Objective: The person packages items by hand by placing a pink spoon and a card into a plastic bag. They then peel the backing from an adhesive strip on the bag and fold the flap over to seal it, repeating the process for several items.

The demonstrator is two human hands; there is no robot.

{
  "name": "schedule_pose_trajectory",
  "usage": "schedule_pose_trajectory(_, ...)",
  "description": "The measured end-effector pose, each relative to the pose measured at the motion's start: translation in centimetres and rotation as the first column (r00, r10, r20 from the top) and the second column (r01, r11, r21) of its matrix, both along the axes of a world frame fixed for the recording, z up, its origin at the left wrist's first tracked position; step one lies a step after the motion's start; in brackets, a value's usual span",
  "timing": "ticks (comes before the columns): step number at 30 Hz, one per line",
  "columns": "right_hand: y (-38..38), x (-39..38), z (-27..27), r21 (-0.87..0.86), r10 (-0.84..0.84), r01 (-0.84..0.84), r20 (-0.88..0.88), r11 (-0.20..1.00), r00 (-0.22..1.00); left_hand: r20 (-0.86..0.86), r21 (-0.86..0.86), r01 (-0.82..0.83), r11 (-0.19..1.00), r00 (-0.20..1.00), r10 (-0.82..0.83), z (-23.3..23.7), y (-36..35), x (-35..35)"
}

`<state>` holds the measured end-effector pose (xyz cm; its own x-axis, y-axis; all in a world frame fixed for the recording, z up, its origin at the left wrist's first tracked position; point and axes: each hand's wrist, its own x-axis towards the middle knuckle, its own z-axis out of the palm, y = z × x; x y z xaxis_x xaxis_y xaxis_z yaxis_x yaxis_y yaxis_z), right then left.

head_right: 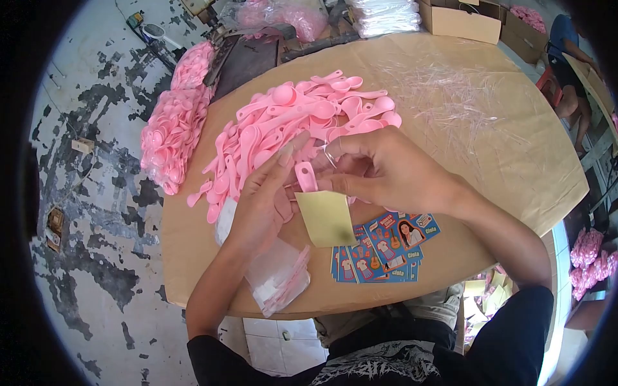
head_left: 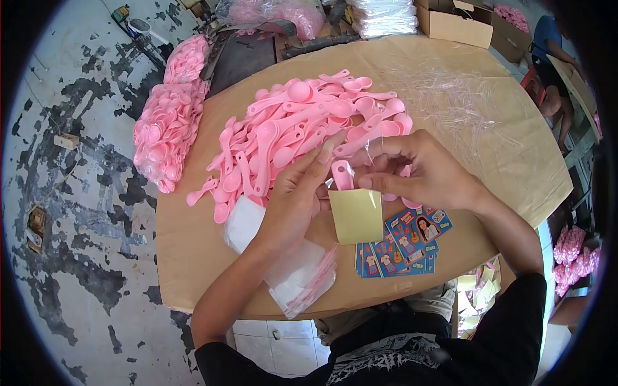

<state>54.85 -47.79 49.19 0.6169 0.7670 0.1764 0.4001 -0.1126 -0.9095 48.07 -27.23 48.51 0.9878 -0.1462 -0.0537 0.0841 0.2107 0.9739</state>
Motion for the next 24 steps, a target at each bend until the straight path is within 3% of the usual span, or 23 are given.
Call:
schedule_pose_trajectory(5, 0.7, 0.3, -1.6, 0.211, -0.062, 0.057, 0.018, 0.976, 0.998, -0.001, 0.01, -0.005, 1.0, 1.0, 0.005, -0.6, 0.1, 0.2)
schedule_pose_trajectory(8, 0.7, -0.2, -0.4, 0.135, -0.062, 0.069, -0.06, 0.988, 0.996, 0.02, 0.018, 0.003, 1.0, 1.0, -0.003, -0.8, 0.4, 0.2)
schedule_pose_trajectory(11, 0.5, -0.2, -0.1, 0.076, -0.048, 0.049, -0.019, 0.996, 0.999, 0.07, 0.023, 0.002, 1.0, 0.998, -0.004, -1.1, 0.5, 0.1)
schedule_pose_trajectory(15, 0.2, 0.7, -0.8, 0.162, 0.019, -0.02, 0.01, 0.987, 1.0, 0.079, -0.018, 0.007, 1.0, 0.997, -0.005, -0.9, -0.3, -0.2)
schedule_pose_trajectory(17, 0.4, 0.6, -1.2, 0.224, -0.024, 0.037, -0.062, 0.974, 0.998, 0.085, -0.048, 0.034, 0.998, 0.996, -0.03, -0.5, 0.0, 0.0)
schedule_pose_trajectory(19, 0.3, 0.3, -0.3, 0.155, -0.054, 0.068, -0.091, 0.986, 0.994, 0.096, -0.036, 0.08, 0.996, 0.992, -0.076, -0.1, 0.8, 0.2)
schedule_pose_trajectory(20, 0.2, 0.2, 0.0, 0.119, -0.071, 0.084, -0.104, 0.989, 0.992, 0.111, 0.086, 0.02, 0.996, 0.993, -0.029, 0.2, 0.6, 0.0)
schedule_pose_trajectory(24, 0.6, 0.2, -0.2, 0.216, -0.123, 0.135, -0.065, 0.967, 0.99, 0.135, 0.052, 0.072, 0.996, 0.988, -0.079, 0.2, 0.9, 0.1)
